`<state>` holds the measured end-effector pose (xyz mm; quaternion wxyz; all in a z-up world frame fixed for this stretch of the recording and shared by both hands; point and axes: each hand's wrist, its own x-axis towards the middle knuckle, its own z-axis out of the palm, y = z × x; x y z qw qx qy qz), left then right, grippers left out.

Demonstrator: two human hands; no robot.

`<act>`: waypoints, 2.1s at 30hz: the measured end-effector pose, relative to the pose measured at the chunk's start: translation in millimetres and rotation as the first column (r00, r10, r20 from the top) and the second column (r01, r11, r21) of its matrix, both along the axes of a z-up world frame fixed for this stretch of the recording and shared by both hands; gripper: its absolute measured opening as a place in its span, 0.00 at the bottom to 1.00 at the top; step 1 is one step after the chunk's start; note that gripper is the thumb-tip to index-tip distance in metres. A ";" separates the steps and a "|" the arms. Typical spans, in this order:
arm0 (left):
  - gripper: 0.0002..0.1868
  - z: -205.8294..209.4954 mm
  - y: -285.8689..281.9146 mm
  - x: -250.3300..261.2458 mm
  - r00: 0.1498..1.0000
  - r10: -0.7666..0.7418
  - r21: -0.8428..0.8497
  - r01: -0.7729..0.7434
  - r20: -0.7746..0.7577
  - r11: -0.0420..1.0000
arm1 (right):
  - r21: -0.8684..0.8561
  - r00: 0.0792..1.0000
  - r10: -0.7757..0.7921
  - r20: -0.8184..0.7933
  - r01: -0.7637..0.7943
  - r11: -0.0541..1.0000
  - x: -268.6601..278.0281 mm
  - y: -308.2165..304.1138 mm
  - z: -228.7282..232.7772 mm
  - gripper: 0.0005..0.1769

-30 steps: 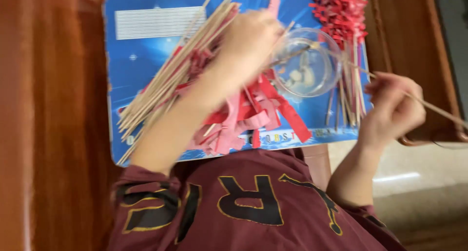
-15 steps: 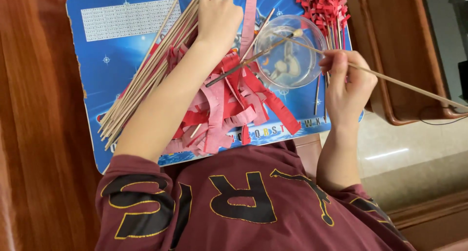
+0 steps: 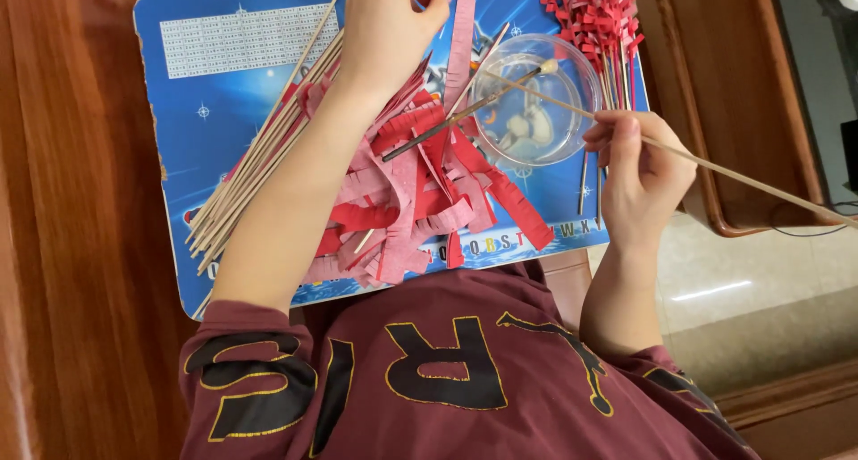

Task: Creating decorative flowers by wrapping fringed red paper around wooden sticks using glue.

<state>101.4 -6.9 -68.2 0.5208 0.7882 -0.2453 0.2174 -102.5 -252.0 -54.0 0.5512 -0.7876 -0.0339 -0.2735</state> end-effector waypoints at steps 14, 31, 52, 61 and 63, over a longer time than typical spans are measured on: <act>0.08 -18.3 41.9 6.2 0.989 -0.136 0.219 0.122 0.051 0.968 | 0.045 1.000 -0.022 0.013 0.022 0.999 -4.4 -16.4 -10.1 0.17; 0.12 22.1 119.7 -90.2 0.987 0.162 0.359 -0.147 -0.013 0.922 | 0.164 0.995 0.025 0.093 -0.040 0.986 -9.6 -39.0 -23.5 0.22; 0.26 1.3 79.2 -188.8 0.932 0.154 0.385 -0.017 -0.329 0.923 | 0.224 0.994 0.034 0.104 -0.057 0.973 -11.3 -41.1 -33.7 0.15; 0.11 -15.2 93.3 -183.3 0.906 0.071 0.133 -0.016 -0.417 0.991 | 0.192 0.991 0.015 0.132 -0.040 0.981 -11.8 -40.9 -33.6 0.15; 0.13 -10.6 97.4 -182.2 0.861 0.043 0.046 -0.023 -0.507 0.999 | 0.175 0.991 0.010 0.132 -0.033 0.984 -12.4 -38.2 -32.7 0.15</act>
